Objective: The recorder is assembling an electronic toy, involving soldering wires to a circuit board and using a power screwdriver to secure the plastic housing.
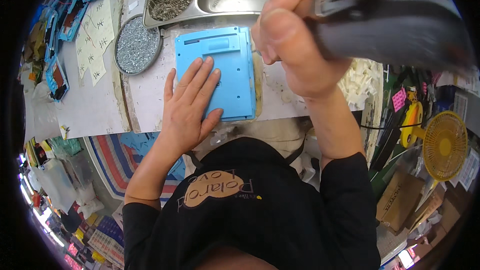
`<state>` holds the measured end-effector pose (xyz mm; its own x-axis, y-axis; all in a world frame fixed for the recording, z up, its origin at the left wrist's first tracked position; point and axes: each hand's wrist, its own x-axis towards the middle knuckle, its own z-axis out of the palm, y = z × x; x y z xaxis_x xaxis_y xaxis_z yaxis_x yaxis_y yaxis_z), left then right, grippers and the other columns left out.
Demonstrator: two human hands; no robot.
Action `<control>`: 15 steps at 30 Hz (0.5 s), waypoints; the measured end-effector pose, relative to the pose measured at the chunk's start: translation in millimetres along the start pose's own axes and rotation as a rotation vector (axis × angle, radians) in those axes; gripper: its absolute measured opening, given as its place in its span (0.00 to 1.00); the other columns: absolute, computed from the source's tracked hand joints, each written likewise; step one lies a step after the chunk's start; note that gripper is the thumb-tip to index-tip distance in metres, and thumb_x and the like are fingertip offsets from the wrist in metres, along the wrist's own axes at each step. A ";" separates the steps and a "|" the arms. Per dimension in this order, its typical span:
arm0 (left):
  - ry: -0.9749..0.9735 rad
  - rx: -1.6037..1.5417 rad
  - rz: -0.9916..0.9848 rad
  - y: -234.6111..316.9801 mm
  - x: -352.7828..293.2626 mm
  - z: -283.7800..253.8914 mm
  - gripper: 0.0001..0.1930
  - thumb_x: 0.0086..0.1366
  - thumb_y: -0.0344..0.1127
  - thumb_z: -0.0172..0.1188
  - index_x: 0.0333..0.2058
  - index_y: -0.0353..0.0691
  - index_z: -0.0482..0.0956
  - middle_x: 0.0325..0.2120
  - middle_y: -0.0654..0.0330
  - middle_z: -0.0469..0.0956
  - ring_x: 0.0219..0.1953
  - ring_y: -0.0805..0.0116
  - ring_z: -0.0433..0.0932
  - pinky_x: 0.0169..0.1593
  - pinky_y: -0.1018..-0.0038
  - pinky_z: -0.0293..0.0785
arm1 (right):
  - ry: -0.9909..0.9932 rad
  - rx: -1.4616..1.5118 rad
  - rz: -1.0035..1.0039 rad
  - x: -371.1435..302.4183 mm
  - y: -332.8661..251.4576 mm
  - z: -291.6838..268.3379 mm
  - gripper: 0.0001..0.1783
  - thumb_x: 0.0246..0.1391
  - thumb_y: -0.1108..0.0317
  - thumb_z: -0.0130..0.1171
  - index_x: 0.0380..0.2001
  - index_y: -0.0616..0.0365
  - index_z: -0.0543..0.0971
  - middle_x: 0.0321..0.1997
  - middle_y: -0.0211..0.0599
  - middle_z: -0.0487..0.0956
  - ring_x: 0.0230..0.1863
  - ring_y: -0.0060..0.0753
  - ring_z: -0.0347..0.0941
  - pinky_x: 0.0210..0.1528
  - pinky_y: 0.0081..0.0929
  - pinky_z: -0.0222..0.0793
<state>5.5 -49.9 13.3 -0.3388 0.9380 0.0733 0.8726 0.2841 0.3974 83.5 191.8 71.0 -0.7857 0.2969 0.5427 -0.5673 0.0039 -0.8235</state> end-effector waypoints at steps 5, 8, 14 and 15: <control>-0.007 0.016 0.017 3.1 4.7 -2.9 0.35 0.61 0.46 0.65 0.66 0.43 0.70 0.71 0.58 0.63 0.74 0.62 0.58 0.72 0.45 0.45 | 0.046 -0.139 -0.014 -15.2 19.8 0.7 0.11 0.70 0.59 0.51 0.40 0.56 0.71 0.18 0.25 0.65 0.19 0.23 0.62 0.26 0.26 0.64; 0.015 0.014 0.018 1.7 1.5 -2.3 0.35 0.60 0.45 0.65 0.66 0.43 0.70 0.71 0.58 0.63 0.73 0.62 0.59 0.72 0.45 0.45 | 0.035 -0.036 0.102 -19.4 0.2 3.2 0.10 0.69 0.60 0.54 0.38 0.55 0.71 0.17 0.24 0.66 0.18 0.23 0.62 0.25 0.24 0.63; 0.041 0.009 0.025 3.5 2.6 1.5 0.33 0.61 0.43 0.65 0.64 0.43 0.71 0.69 0.57 0.65 0.72 0.61 0.60 0.72 0.45 0.47 | 0.067 -0.184 0.160 -58.1 -7.9 20.4 0.15 0.67 0.55 0.60 0.38 0.55 0.71 0.18 0.25 0.69 0.17 0.21 0.64 0.25 0.26 0.66; 0.056 -0.065 0.034 0.1 1.5 -0.4 0.33 0.60 0.43 0.66 0.64 0.42 0.71 0.69 0.57 0.66 0.72 0.60 0.61 0.71 0.45 0.48 | 0.071 -0.191 0.147 -56.3 -7.8 19.2 0.15 0.67 0.56 0.60 0.38 0.56 0.71 0.18 0.25 0.69 0.17 0.21 0.64 0.25 0.27 0.66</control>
<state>4.9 -48.6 13.8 -0.3298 0.9338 0.1385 0.8600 0.2367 0.4521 127.5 156.7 50.1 -0.8331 0.3739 0.4077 -0.3861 0.1346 -0.9126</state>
